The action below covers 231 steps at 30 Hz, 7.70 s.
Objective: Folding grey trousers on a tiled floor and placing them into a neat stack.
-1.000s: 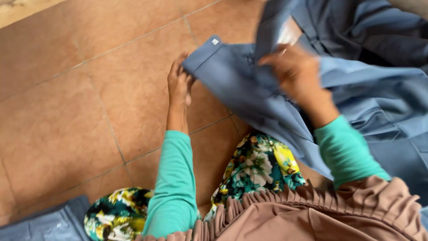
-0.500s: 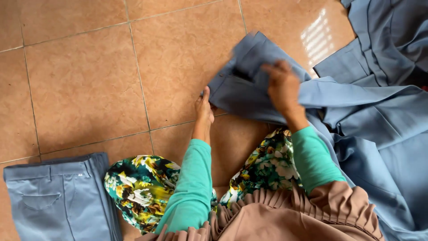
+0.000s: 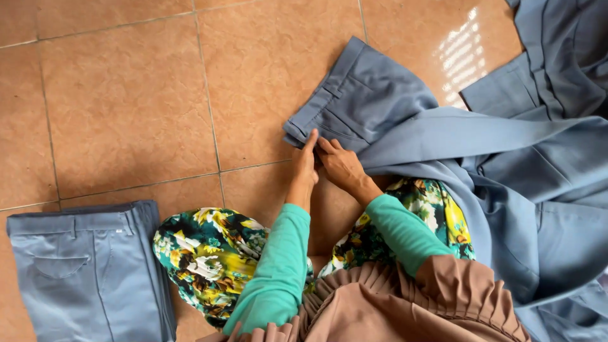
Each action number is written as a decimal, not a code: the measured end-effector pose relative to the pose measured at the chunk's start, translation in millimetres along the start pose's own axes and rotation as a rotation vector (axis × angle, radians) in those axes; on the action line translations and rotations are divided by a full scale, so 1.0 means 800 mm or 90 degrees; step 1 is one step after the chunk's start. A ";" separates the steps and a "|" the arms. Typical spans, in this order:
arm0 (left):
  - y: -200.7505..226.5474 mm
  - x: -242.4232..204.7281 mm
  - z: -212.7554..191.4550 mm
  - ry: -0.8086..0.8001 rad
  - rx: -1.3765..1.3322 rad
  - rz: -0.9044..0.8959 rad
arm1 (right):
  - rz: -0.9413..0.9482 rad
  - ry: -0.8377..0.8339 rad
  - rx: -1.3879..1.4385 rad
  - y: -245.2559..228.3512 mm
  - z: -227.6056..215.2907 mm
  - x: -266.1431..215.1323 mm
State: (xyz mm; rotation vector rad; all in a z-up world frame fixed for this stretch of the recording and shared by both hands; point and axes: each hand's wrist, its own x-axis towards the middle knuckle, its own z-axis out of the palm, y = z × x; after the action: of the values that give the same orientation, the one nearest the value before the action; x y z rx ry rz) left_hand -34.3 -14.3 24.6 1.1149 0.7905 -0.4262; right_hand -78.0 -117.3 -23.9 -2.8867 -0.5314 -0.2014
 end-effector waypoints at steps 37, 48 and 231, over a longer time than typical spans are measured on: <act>0.032 0.075 -0.280 0.168 -0.317 -0.054 | -0.150 0.194 -0.126 -0.083 -0.015 0.081; 0.056 0.028 -0.205 -0.030 -0.174 -0.055 | -0.215 0.188 0.091 -0.151 -0.042 0.035; 0.004 0.047 -0.213 0.181 0.565 0.386 | 0.630 -0.016 0.447 0.215 0.061 -0.081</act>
State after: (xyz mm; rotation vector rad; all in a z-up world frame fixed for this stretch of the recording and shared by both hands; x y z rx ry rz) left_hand -66.3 145.2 -37.7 2.2001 0.4488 -0.0802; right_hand -70.2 -286.0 -111.2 -2.1257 0.7046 0.1519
